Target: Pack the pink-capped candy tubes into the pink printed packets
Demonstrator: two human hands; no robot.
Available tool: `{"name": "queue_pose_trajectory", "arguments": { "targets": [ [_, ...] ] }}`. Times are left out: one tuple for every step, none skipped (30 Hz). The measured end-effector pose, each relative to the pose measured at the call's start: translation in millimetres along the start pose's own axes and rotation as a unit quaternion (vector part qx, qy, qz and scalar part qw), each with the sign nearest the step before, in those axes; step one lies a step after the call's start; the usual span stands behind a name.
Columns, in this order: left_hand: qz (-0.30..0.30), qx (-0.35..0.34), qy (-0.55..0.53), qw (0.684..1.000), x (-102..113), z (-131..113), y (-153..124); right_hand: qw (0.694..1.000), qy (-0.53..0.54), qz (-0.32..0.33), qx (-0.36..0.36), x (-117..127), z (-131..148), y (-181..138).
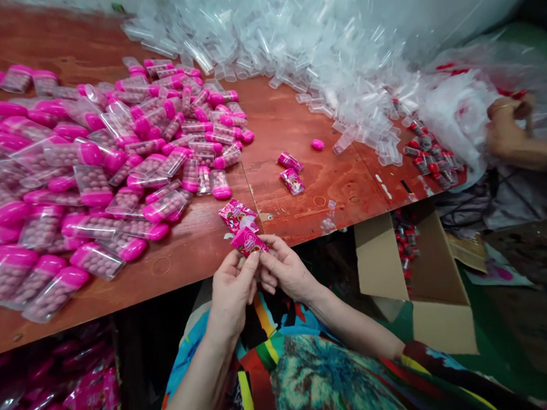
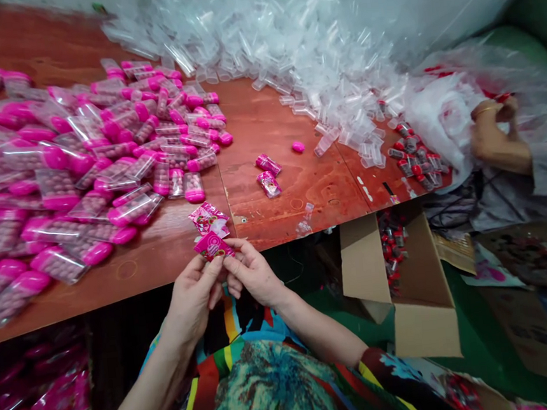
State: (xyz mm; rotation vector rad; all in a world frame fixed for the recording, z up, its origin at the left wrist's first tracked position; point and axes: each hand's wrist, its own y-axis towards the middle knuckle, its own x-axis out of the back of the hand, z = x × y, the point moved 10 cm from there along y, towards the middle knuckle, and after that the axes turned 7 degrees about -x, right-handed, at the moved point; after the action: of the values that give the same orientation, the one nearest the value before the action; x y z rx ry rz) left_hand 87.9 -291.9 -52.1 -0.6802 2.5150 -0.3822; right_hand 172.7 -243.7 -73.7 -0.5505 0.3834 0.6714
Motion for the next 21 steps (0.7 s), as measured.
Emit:
{"name": "queue_pose_trajectory", "arguments": {
  "targets": [
    [-0.005,-0.002,-0.005,1.0,1,-2,1,1.0,-0.014,-0.003,0.0,0,2,-1],
    [-0.017,-0.01,-0.011,1.0,4,-6,2,0.999,-0.036,-0.004,0.001,0,4,-1],
    [-0.032,-0.02,-0.019,0.999,8,-10,2,0.998,-0.062,-0.004,0.002,0,7,-2],
    [-0.047,-0.031,-0.026,0.998,11,-14,3,0.996,-0.092,-0.007,0.004,0,10,-3],
    [-0.057,-0.04,-0.034,0.997,14,-18,4,0.992,-0.122,-0.013,0.009,2,13,-4],
    [-0.065,-0.047,-0.042,0.996,16,-20,5,0.988,-0.15,-0.025,0.021,4,18,-5],
    [-0.07,-0.05,-0.049,0.995,18,-22,7,0.982,-0.177,-0.046,0.041,7,24,-7],
    [-0.074,-0.051,-0.055,0.994,19,-22,8,0.974,-0.204,-0.07,0.07,10,31,-10],
    [-0.079,-0.05,-0.062,0.994,21,-21,9,0.963,-0.234,-0.091,0.101,12,39,-13],
    [-0.084,-0.05,-0.068,0.993,22,-21,9,0.949,-0.268,-0.099,0.132,9,46,-16],
    [-0.087,-0.05,-0.072,0.992,23,-20,10,0.934,-0.307,-0.092,0.158,4,50,-19],
    [-0.087,-0.049,-0.074,0.992,24,-18,10,0.918,-0.345,-0.075,0.181,-4,53,-21],
    [-0.086,-0.048,-0.074,0.992,24,-17,10,0.903,-0.376,-0.055,0.203,-12,56,-23],
    [-0.086,-0.048,-0.072,0.993,24,-17,10,0.888,-0.398,-0.042,0.225,-19,58,-26],
    [-0.087,-0.048,-0.07,0.993,25,-17,10,0.877,-0.411,-0.042,0.244,-22,62,-28],
    [-0.088,-0.047,-0.068,0.993,26,-17,9,0.87,-0.417,-0.055,0.259,-22,66,-30],
    [-0.089,-0.046,-0.067,0.993,26,-17,9,0.865,-0.416,-0.077,0.268,-19,71,-31],
    [-0.088,-0.046,-0.066,0.993,27,-17,9,0.863,-0.414,-0.099,0.272,-16,75,-31],
    [-0.086,-0.045,-0.067,0.993,27,-17,9,0.862,-0.414,-0.109,0.27,-15,77,-30],
    [-0.081,-0.041,-0.069,0.993,26,-17,9,0.862,-0.416,-0.108,0.269,-16,77,-29],
    [-0.076,-0.036,-0.072,0.994,26,-16,10,0.862,-0.419,-0.096,0.268,-19,77,-28]
  ]
}}
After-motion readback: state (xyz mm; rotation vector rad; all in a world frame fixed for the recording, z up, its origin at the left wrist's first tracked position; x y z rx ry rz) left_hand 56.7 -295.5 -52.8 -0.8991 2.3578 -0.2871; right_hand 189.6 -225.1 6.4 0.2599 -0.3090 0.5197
